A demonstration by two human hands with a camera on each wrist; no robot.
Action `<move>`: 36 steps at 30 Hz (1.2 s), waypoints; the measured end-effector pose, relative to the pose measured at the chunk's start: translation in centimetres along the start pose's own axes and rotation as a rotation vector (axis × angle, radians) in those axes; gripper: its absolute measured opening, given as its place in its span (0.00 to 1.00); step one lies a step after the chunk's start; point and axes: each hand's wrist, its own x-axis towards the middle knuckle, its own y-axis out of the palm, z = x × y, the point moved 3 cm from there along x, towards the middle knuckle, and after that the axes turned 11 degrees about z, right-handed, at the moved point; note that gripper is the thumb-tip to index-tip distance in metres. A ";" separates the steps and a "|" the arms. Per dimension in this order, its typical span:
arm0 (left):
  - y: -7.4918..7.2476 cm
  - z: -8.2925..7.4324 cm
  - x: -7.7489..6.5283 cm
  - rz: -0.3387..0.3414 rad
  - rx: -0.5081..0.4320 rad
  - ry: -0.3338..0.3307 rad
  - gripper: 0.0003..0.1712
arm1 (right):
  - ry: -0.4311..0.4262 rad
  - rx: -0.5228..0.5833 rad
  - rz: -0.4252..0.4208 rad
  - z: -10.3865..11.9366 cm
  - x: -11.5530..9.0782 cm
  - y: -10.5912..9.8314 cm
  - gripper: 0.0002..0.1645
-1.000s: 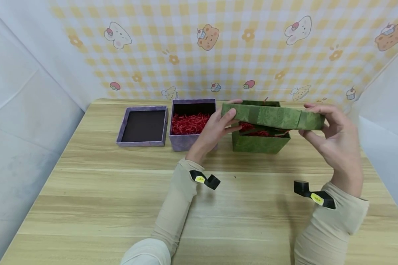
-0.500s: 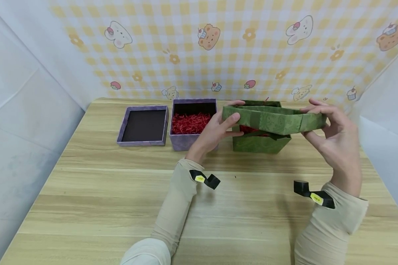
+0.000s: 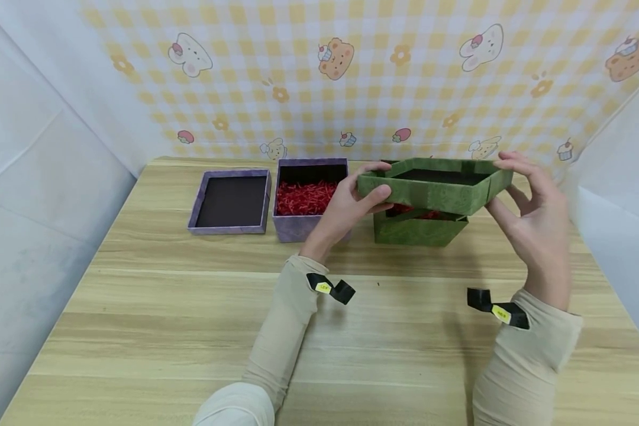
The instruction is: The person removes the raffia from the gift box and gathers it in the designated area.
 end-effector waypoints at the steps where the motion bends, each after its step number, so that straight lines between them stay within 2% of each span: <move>1: 0.1 -0.3 -0.1 -0.012 0.028 0.008 0.25 | 0.015 -0.036 -0.003 -0.1 0.0 0.0 0.30; 4: 0.4 -1.4 -0.4 -0.072 0.192 0.035 0.26 | 0.065 -0.135 0.000 -0.1 0.0 0.0 0.33; 7: 0.7 -2.3 -0.8 -0.149 0.371 0.045 0.28 | 0.102 -0.178 0.013 -0.2 -0.1 -0.1 0.32; 9: 0.9 -2.4 -0.9 -0.194 0.452 0.042 0.29 | 0.129 -0.187 0.039 -0.3 -0.2 -0.1 0.30; 15: 1.6 -2.5 -0.8 -0.246 0.537 0.070 0.32 | 0.252 -0.210 0.177 -0.8 -0.4 0.0 0.29; 17: 1.6 -2.4 -0.8 -0.258 0.563 0.086 0.32 | 0.248 -0.179 0.215 -0.8 -0.4 0.1 0.28; 20: 1.4 -2.1 -0.7 -0.271 0.588 0.111 0.33 | 0.211 -0.064 0.266 -0.6 -0.3 0.4 0.28; 22: 1.0 -1.5 -0.5 -0.280 0.598 0.127 0.35 | 0.202 0.008 0.304 -0.5 -0.3 0.7 0.28; 24: 0.6 -0.8 -0.3 -0.285 0.619 0.148 0.36 | 0.210 0.035 0.345 -0.5 -0.3 0.9 0.28; 27: 0.1 0.2 0.0 -0.287 0.669 0.177 0.38 | 0.243 -0.022 0.393 -0.5 -0.3 1.2 0.29; 31: 0.1 0.6 0.1 -0.283 0.745 0.228 0.37 | 0.282 -0.102 0.418 -0.9 -0.3 1.5 0.31; 36: 0.4 0.6 0.1 -0.277 0.786 0.261 0.35 | 0.359 -0.095 0.458 -1.5 -0.2 1.9 0.34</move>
